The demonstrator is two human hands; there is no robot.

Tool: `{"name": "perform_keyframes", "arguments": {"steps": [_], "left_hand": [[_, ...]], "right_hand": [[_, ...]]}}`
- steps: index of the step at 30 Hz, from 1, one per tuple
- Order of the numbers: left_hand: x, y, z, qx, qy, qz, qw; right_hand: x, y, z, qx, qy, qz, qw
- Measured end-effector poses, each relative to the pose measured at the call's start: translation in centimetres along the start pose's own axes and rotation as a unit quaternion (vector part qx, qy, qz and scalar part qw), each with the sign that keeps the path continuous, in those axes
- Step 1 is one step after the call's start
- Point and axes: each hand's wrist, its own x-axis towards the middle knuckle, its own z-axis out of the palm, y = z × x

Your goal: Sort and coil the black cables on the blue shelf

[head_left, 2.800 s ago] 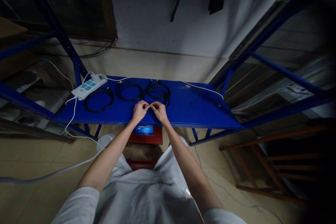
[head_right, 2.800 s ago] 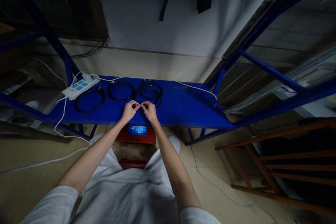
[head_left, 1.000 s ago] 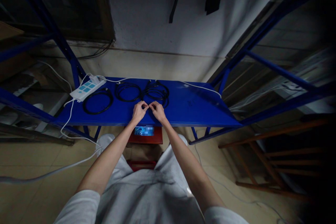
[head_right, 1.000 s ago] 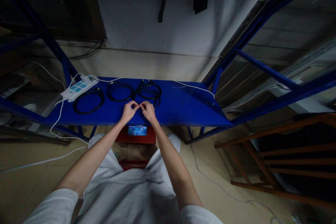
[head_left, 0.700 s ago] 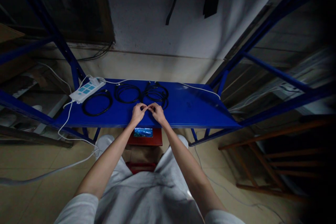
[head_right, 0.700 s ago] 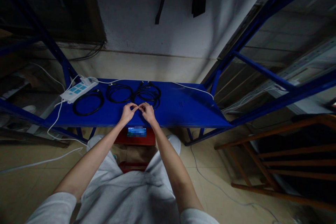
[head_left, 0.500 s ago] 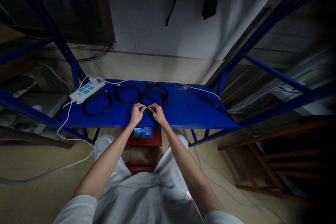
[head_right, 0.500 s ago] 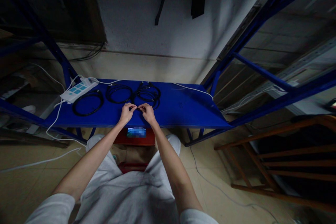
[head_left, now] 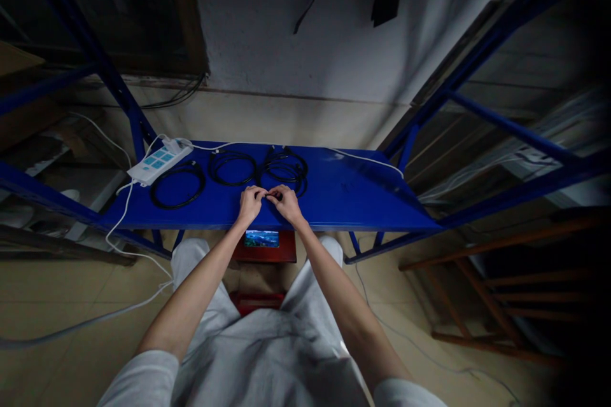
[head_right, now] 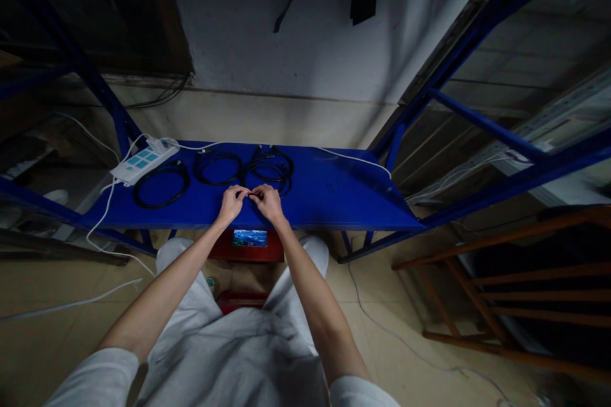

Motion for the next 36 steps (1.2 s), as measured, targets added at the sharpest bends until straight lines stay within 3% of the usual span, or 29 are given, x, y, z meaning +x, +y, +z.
{"name": "perform_keyframes", "arguments": {"steps": [9,23,29,36], "left_hand": [[0.1,-0.3,0.2,0.012,0.011,0.0,1.0],[0.3,-0.3,0.5,0.025,0.01,-0.004,1.0],[0.4,-0.2,0.6,0.024,0.014,-0.006,1.0],[0.3,-0.2,0.6,0.026,0.011,-0.023,0.999]], "right_hand": [[0.1,-1.3,0.3,-0.19,-0.006,-0.057,0.98],[0.1,-2.0,0.5,-0.233,-0.012,-0.058,0.971],[0.1,-2.5,0.8,-0.259,-0.005,-0.027,0.965],[-0.1,-2.7,0.5,-0.238,-0.007,-0.022,0.971]]}}
